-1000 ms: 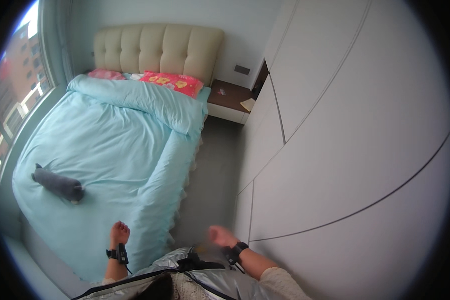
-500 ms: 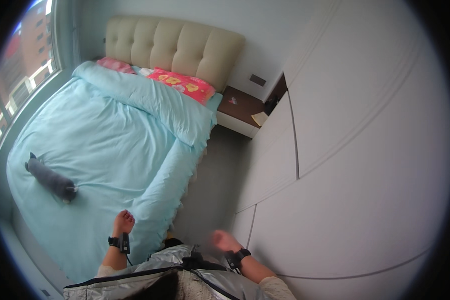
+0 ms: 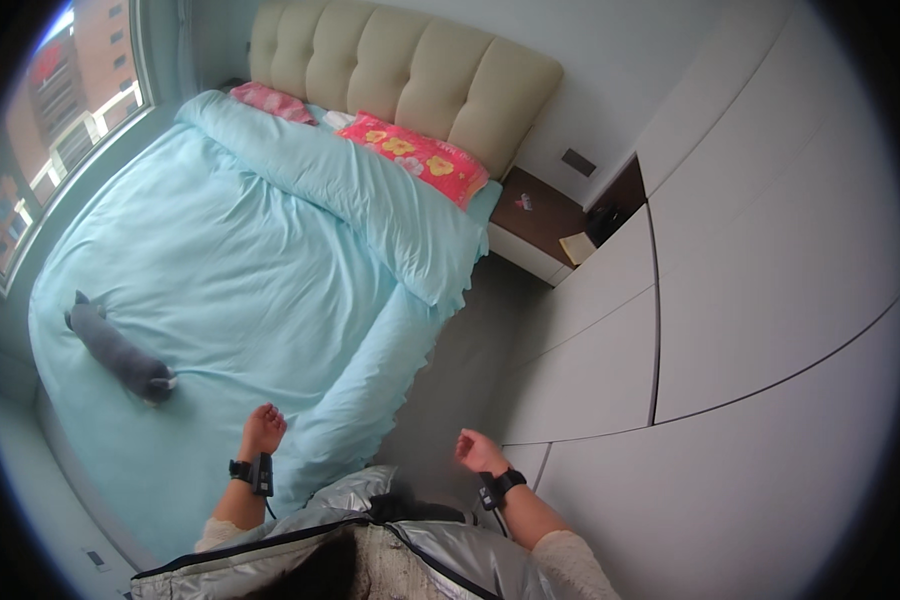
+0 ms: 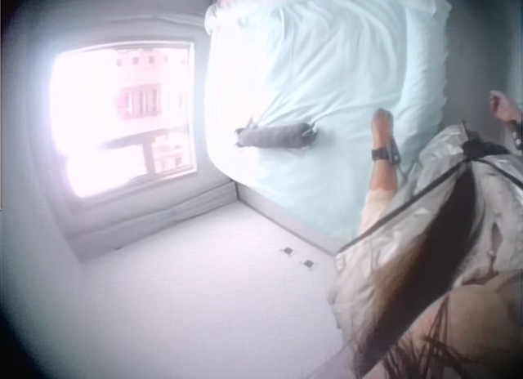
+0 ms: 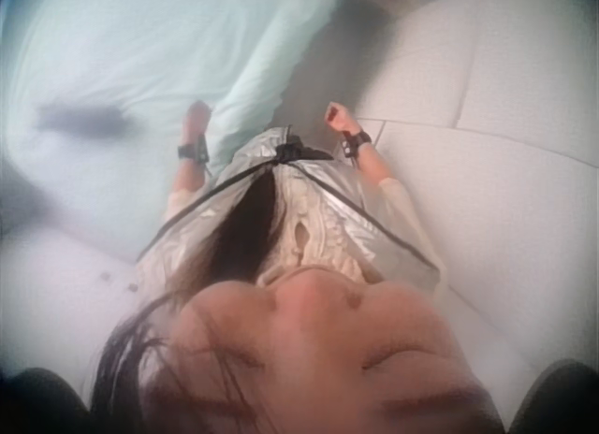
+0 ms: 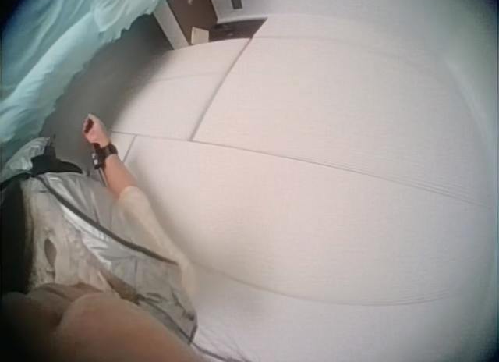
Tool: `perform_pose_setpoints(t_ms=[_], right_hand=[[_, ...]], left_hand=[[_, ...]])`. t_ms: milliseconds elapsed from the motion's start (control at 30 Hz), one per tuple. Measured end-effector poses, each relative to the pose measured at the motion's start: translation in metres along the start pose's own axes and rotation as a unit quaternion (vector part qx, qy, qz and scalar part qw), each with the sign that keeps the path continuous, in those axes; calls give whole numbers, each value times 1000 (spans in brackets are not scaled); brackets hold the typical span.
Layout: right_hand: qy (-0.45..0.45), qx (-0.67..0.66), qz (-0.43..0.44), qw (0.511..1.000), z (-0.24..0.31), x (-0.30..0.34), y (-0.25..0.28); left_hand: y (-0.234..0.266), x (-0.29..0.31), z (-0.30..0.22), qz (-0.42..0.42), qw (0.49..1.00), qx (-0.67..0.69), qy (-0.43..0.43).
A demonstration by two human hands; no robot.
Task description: The person makes a bed by smoothing a light blue duvet and arranging a pink floral pillow and a gray cylindrical pillow. The person repeatedly lifts and spreads the duvet to cover the mattress and aligns the pillows at the head of the bed.
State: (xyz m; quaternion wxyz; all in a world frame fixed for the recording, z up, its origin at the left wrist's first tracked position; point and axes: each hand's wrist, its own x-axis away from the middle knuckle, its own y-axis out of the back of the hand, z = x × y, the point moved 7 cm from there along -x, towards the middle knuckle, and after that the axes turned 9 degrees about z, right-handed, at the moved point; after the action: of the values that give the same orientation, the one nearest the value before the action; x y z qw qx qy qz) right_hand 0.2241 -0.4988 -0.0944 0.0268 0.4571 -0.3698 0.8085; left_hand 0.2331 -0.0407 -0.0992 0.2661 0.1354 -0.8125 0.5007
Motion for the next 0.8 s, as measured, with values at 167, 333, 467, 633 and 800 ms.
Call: perform_pose_setpoints(t_ms=[167, 333, 467, 633, 800], right_hand=[[-19, 45, 17, 999, 28, -31, -23], [-23, 93, 19, 995, 71, -73, -52], [-25, 135, 10, 991, 114, -125, -69], [-51, 84, -9, 995, 175, -228, -76], [-101, 1, -85, 991, 220, -311, -72]], left_hand=[[12, 7, -16, -20, 999, 41, -28], [26, 12, -21, -58, 995, 41, -70], [31, 15, -23, -83, 986, 90, -110], [22, 27, -10, -156, 970, 87, -163], [-7, 28, 32, -256, 942, 139, -167]])
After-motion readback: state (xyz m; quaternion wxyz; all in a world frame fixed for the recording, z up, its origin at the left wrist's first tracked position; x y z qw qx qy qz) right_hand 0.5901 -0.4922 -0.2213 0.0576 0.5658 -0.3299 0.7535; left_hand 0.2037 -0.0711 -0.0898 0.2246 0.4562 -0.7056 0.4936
